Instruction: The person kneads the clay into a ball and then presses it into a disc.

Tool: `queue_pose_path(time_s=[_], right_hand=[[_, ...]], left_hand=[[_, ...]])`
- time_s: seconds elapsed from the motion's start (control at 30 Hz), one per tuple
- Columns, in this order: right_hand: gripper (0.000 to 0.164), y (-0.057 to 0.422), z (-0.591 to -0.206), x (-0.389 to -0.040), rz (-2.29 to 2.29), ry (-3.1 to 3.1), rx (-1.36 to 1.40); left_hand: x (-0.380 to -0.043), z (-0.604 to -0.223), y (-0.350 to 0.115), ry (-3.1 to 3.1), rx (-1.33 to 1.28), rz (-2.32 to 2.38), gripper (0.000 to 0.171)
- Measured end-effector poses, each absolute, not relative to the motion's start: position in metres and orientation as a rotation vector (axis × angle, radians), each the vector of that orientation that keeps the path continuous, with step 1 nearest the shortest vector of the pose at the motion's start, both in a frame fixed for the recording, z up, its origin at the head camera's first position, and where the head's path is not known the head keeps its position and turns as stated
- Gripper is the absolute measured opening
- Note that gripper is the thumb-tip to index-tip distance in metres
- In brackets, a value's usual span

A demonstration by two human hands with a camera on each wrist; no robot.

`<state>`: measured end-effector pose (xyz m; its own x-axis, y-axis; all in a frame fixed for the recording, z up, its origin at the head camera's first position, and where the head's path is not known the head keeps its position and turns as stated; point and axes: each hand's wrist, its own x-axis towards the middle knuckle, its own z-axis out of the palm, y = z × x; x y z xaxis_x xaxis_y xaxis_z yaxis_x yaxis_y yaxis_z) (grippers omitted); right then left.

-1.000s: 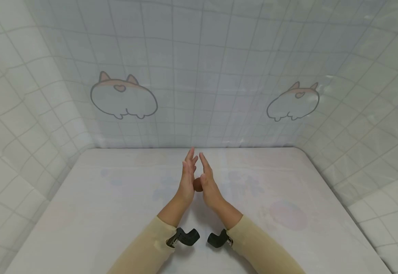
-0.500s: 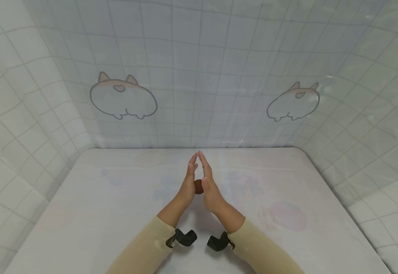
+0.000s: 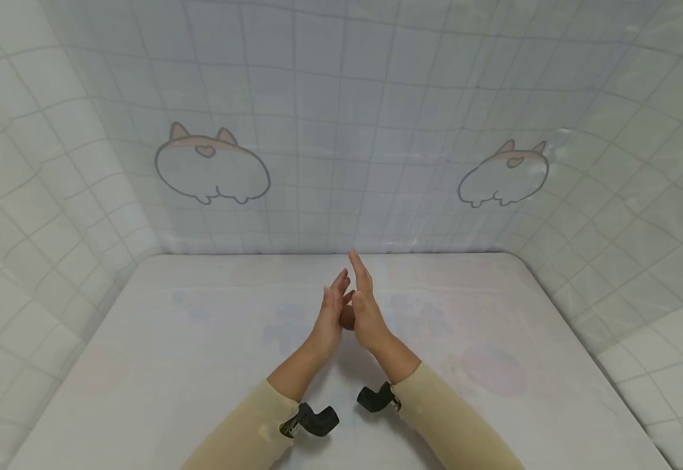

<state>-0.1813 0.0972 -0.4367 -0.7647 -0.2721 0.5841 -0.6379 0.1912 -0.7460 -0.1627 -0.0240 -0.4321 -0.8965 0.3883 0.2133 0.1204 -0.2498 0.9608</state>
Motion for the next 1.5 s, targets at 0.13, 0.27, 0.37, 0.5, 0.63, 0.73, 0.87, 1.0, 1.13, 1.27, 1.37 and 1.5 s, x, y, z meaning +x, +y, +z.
queue_pose_path(time_s=[0.13,0.27,0.37,0.5,0.63,0.73,0.87,1.0,1.13,1.27,1.37,1.5], right_hand=[[0.095,0.096,-0.44,-0.179,1.702,-2.153,0.858],[0.095,0.091,-0.441,-0.173,1.697,-2.127,0.882],[0.094,0.088,-0.44,-0.168,1.633,-2.108,0.897],[0.093,0.087,-0.437,-0.164,1.57,-2.084,0.912],[0.091,0.09,-0.43,-0.166,1.527,-2.061,0.903],[0.092,0.094,-0.425,-0.172,1.543,-2.074,0.866],[0.092,0.099,-0.424,-0.18,1.625,-2.158,0.802],[0.093,0.103,-0.431,-0.185,1.642,-2.259,0.792],[0.094,0.103,-0.44,-0.185,1.618,-2.312,0.815],[0.093,0.1,-0.445,-0.182,1.606,-2.289,0.882],[0.091,0.097,-0.447,-0.177,1.587,-2.243,0.982],[0.089,0.093,-0.447,-0.17,1.613,-2.178,1.11]], left_hand=[[-0.164,-0.427,-0.023,1.793,0.659,2.342,0.089],[-0.166,-0.429,-0.023,1.962,0.649,2.291,0.087],[-0.166,-0.43,-0.024,2.068,0.623,2.232,0.087],[-0.168,-0.432,-0.024,2.093,0.613,2.194,0.089],[-0.168,-0.433,-0.024,2.02,0.65,2.159,0.087],[-0.167,-0.433,-0.025,1.912,0.717,2.144,0.089],[-0.166,-0.432,-0.025,1.797,0.809,2.153,0.095],[-0.166,-0.429,-0.027,1.743,0.871,2.232,0.093],[-0.168,-0.426,-0.028,1.74,0.894,2.349,0.09],[-0.171,-0.424,-0.029,1.831,0.893,2.424,0.09],[-0.174,-0.424,-0.03,1.951,0.876,2.43,0.089],[-0.179,-0.424,-0.032,2.038,0.809,2.42,0.087]])
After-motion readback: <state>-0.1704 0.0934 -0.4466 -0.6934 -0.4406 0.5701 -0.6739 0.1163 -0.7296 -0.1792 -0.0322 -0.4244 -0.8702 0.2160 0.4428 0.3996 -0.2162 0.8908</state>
